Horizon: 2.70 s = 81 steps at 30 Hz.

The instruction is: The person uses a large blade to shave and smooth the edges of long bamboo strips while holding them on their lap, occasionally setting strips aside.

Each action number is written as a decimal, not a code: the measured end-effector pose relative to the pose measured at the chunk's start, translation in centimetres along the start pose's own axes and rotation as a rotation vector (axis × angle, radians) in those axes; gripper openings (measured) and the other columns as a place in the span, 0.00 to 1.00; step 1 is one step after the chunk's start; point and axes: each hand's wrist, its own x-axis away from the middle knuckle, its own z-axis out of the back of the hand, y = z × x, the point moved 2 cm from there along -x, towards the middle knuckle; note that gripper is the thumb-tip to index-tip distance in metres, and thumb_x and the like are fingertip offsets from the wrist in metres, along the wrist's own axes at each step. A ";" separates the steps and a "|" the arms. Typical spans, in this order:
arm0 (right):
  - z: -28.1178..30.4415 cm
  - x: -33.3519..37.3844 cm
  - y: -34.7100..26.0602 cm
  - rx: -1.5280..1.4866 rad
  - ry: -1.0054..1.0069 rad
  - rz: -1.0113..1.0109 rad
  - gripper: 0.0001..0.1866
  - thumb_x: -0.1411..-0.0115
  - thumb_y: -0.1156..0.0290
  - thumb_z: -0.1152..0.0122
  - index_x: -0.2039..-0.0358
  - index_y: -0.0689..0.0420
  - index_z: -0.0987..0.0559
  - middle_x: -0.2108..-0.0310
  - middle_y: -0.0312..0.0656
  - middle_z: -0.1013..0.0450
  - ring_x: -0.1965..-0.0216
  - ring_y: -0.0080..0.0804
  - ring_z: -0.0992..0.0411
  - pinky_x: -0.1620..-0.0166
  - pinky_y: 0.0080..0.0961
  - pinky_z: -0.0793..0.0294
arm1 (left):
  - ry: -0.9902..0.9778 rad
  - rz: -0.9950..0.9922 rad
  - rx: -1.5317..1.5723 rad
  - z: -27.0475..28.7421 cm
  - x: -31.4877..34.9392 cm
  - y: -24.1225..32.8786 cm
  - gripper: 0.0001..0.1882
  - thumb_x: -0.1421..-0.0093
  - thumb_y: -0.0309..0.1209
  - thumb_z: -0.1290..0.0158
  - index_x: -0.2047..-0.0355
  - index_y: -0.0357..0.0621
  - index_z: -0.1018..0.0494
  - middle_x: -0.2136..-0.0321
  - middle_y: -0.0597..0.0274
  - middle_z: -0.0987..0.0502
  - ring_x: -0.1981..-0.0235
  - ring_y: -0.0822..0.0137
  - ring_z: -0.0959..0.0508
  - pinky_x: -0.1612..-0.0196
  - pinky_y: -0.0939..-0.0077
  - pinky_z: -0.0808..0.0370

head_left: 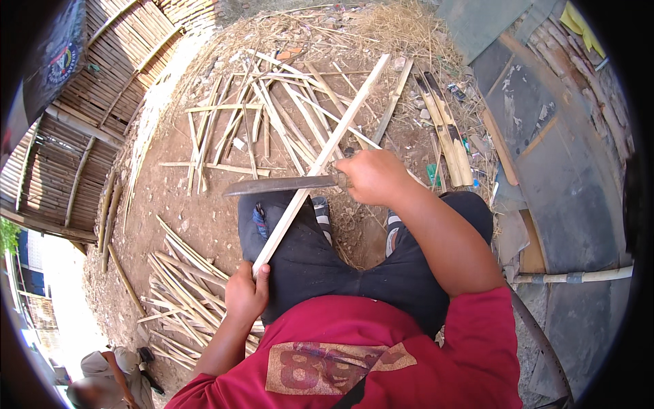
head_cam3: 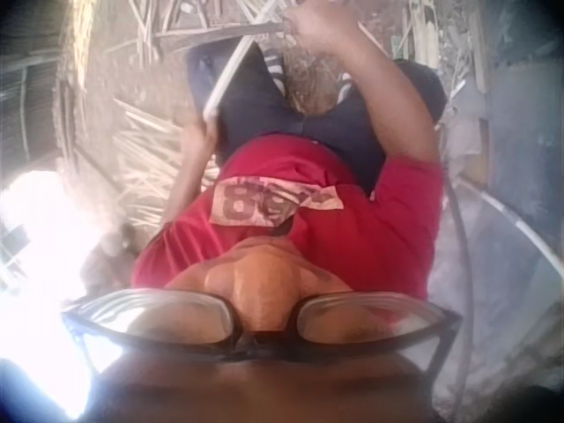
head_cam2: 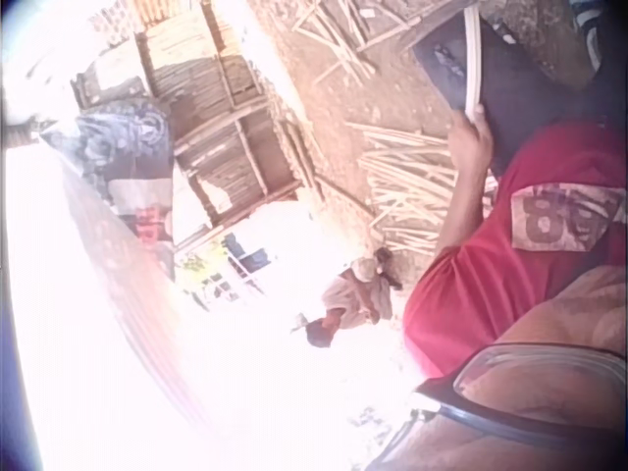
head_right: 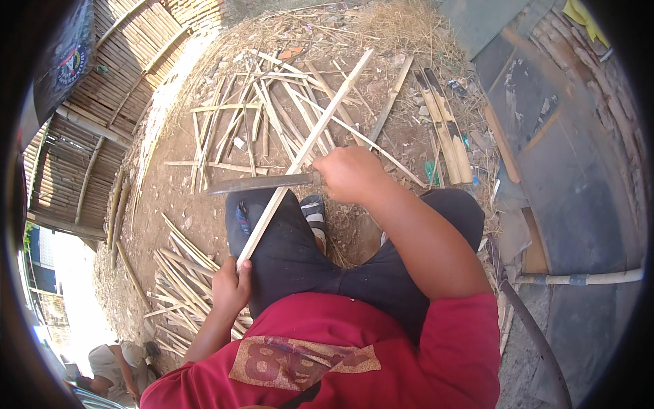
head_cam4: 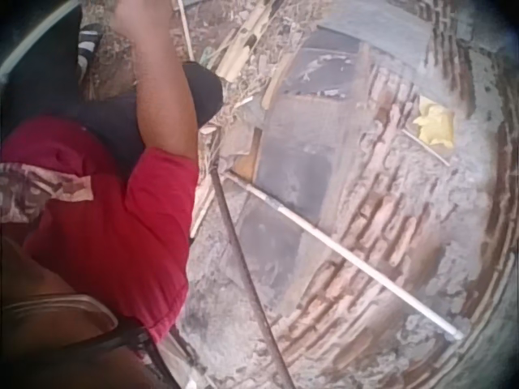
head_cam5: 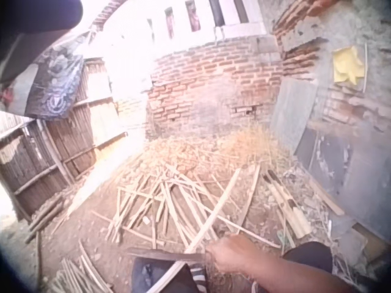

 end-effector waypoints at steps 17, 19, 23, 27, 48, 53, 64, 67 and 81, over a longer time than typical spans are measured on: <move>1.7 0.7 2.9 -0.079 0.071 -0.164 0.17 0.50 0.70 0.35 0.57 0.52 0.17 0.67 0.50 0.18 0.60 0.51 0.19 0.57 0.46 0.19 | 0.107 -0.027 0.024 -0.6 -0.1 0.4 0.24 0.31 0.49 0.48 0.71 0.37 0.31 0.79 0.37 0.25 0.74 0.33 0.23 0.69 0.43 0.29; 1.4 0.7 0.4 0.019 -0.004 -0.065 0.15 0.50 0.70 0.35 0.59 0.53 0.17 0.67 0.50 0.18 0.61 0.52 0.19 0.57 0.46 0.19 | 0.077 -0.017 0.036 -0.4 0.0 0.4 0.25 0.31 0.49 0.48 0.71 0.37 0.31 0.79 0.37 0.25 0.73 0.32 0.23 0.69 0.42 0.29; -0.4 0.7 4.3 -0.061 0.028 -0.184 0.12 0.49 0.69 0.36 0.62 0.53 0.18 0.68 0.49 0.19 0.62 0.52 0.19 0.59 0.47 0.20 | 0.027 0.017 0.050 -0.9 0.0 0.1 0.25 0.31 0.50 0.49 0.70 0.36 0.31 0.79 0.36 0.25 0.73 0.32 0.23 0.69 0.41 0.29; 0.8 0.6 4.8 -0.079 0.116 -0.197 0.12 0.49 0.67 0.35 0.63 0.54 0.18 0.68 0.50 0.19 0.62 0.52 0.20 0.59 0.47 0.21 | 0.047 0.011 0.007 -0.6 0.2 0.1 0.26 0.31 0.50 0.48 0.71 0.36 0.32 0.78 0.37 0.25 0.73 0.32 0.24 0.69 0.42 0.29; 0.2 -0.5 14.2 -0.306 0.159 -0.542 0.27 0.48 0.63 0.32 0.47 0.58 0.20 0.61 0.55 0.19 0.56 0.52 0.20 0.52 0.41 0.20 | 0.076 0.023 -0.104 -0.7 0.0 -0.7 0.24 0.34 0.50 0.44 0.70 0.38 0.31 0.77 0.40 0.24 0.74 0.36 0.23 0.71 0.44 0.29; 1.1 -0.4 9.3 -0.236 0.225 -0.455 0.23 0.46 0.59 0.31 0.51 0.56 0.18 0.59 0.55 0.20 0.55 0.52 0.21 0.51 0.43 0.21 | 0.107 -0.003 -0.064 -0.1 0.9 -0.9 0.24 0.34 0.49 0.45 0.70 0.38 0.32 0.79 0.40 0.25 0.75 0.35 0.23 0.71 0.44 0.29; 6.2 1.3 6.9 0.106 0.131 -0.010 0.17 0.47 0.54 0.27 0.68 0.52 0.22 0.76 0.46 0.23 0.68 0.53 0.22 0.65 0.48 0.25 | 0.071 -0.056 0.077 -1.3 0.6 -2.3 0.23 0.34 0.49 0.45 0.67 0.37 0.29 0.79 0.42 0.25 0.75 0.37 0.22 0.71 0.47 0.29; 5.6 0.7 6.2 0.111 0.061 -0.017 0.15 0.47 0.57 0.28 0.69 0.53 0.23 0.76 0.47 0.23 0.68 0.53 0.22 0.64 0.48 0.24 | 0.105 -0.056 0.064 -2.0 1.0 -3.4 0.22 0.34 0.48 0.45 0.66 0.37 0.29 0.78 0.41 0.25 0.75 0.37 0.22 0.71 0.47 0.28; 5.2 0.5 10.1 -0.059 0.092 -0.224 0.13 0.51 0.67 0.35 0.63 0.54 0.19 0.71 0.51 0.20 0.65 0.53 0.21 0.60 0.46 0.22 | 0.147 -0.101 -0.010 -2.9 0.5 -4.6 0.20 0.34 0.45 0.45 0.65 0.38 0.30 0.78 0.40 0.25 0.76 0.35 0.24 0.72 0.44 0.29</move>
